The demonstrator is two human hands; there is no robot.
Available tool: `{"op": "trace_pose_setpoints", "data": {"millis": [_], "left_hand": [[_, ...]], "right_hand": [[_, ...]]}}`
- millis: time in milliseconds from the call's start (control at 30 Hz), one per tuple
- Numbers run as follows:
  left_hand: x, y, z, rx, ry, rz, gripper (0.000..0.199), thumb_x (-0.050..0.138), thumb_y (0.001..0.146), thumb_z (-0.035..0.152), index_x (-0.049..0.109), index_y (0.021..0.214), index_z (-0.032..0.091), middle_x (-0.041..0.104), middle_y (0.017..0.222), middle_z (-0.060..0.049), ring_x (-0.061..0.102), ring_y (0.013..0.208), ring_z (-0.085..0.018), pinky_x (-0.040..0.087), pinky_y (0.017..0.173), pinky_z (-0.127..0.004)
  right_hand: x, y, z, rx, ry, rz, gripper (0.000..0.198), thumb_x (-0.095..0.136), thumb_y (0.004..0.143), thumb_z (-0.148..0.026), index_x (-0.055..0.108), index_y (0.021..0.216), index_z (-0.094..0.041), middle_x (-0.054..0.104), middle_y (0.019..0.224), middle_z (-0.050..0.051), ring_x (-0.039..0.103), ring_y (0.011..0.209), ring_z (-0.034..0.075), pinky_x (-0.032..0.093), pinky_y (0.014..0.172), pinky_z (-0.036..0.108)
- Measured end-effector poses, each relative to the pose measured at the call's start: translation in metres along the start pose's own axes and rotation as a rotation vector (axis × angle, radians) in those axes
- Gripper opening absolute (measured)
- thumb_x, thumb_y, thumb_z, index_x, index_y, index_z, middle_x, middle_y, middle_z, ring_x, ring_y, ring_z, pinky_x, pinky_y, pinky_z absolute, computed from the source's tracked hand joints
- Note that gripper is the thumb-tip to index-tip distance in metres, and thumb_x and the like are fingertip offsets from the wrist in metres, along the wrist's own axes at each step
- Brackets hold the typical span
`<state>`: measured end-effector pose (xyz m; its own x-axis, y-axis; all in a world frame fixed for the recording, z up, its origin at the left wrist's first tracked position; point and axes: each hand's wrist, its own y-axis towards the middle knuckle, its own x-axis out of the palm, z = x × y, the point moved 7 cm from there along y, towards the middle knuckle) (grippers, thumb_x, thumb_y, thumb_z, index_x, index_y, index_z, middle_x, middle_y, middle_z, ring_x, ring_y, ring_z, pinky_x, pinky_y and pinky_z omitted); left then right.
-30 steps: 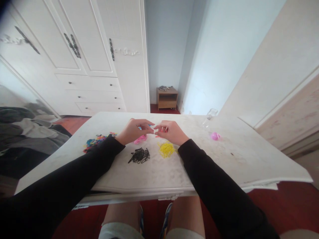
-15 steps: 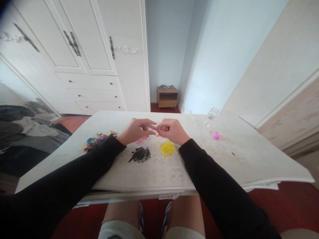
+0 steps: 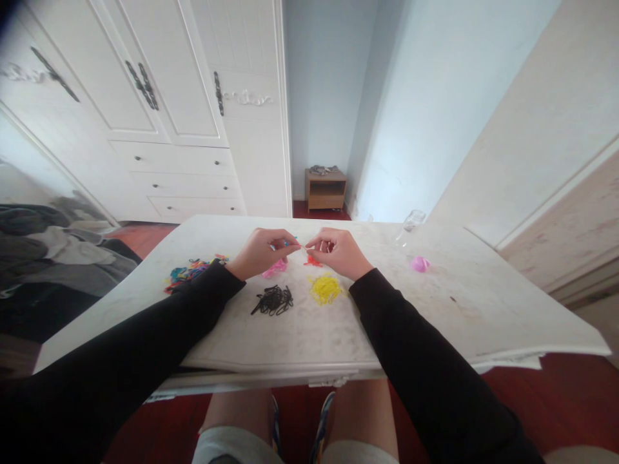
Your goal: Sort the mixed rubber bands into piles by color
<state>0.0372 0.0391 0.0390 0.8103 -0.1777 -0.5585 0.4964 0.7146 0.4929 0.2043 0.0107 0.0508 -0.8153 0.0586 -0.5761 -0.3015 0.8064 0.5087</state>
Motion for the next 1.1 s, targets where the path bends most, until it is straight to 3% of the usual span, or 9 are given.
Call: {"op": "trace_pose_setpoints", "data": {"millis": [300, 567, 800, 1000, 1100], "left_hand": [[0.003, -0.001, -0.001, 0.008, 0.015, -0.018, 0.020, 0.070, 0.089, 0.033, 0.076, 0.083, 0.015, 0.066, 0.053, 0.001, 0.059, 0.045, -0.009, 0.044, 0.050, -0.019], [0.000, 0.002, -0.002, 0.040, 0.110, -0.001, 0.015, 0.069, 0.089, 0.029, 0.075, 0.081, 0.017, 0.068, 0.061, 0.000, 0.058, 0.051, -0.010, 0.044, 0.054, -0.021], [-0.018, 0.007, -0.015, -0.009, 0.131, 0.115, 0.013, 0.067, 0.085, 0.024, 0.070, 0.075, 0.016, 0.069, 0.063, -0.003, 0.061, 0.055, -0.012, 0.044, 0.055, -0.024], [-0.009, 0.005, -0.011, -0.011, 0.110, 0.061, 0.016, 0.065, 0.088, 0.028, 0.068, 0.078, 0.016, 0.067, 0.063, -0.001, 0.060, 0.051, -0.011, 0.043, 0.050, -0.021], [-0.010, 0.004, -0.014, -0.025, 0.075, 0.083, 0.015, 0.062, 0.089, 0.027, 0.066, 0.079, 0.016, 0.065, 0.062, 0.000, 0.062, 0.051, -0.011, 0.043, 0.049, -0.021]], "right_hand": [[-0.001, 0.001, 0.003, -0.007, -0.021, 0.014, 0.020, 0.076, 0.084, -0.037, 0.078, 0.083, -0.017, 0.062, 0.069, 0.001, 0.049, 0.059, 0.011, 0.038, 0.055, 0.028], [-0.006, 0.003, 0.012, 0.099, -0.023, 0.097, 0.022, 0.078, 0.079, -0.039, 0.074, 0.073, -0.018, 0.063, 0.065, 0.001, 0.046, 0.058, 0.012, 0.037, 0.056, 0.029], [-0.051, 0.000, 0.028, 0.211, -0.071, 0.457, 0.013, 0.075, 0.075, -0.031, 0.070, 0.072, -0.019, 0.067, 0.068, 0.003, 0.049, 0.059, 0.014, 0.041, 0.058, 0.030], [-0.029, 0.003, 0.025, 0.165, -0.080, 0.347, 0.016, 0.074, 0.076, -0.035, 0.069, 0.071, -0.020, 0.069, 0.072, 0.003, 0.051, 0.061, 0.014, 0.042, 0.060, 0.030], [-0.035, 0.002, 0.032, 0.197, -0.077, 0.377, 0.014, 0.071, 0.076, -0.032, 0.070, 0.074, -0.019, 0.067, 0.071, 0.002, 0.051, 0.060, 0.014, 0.041, 0.060, 0.030]]}}
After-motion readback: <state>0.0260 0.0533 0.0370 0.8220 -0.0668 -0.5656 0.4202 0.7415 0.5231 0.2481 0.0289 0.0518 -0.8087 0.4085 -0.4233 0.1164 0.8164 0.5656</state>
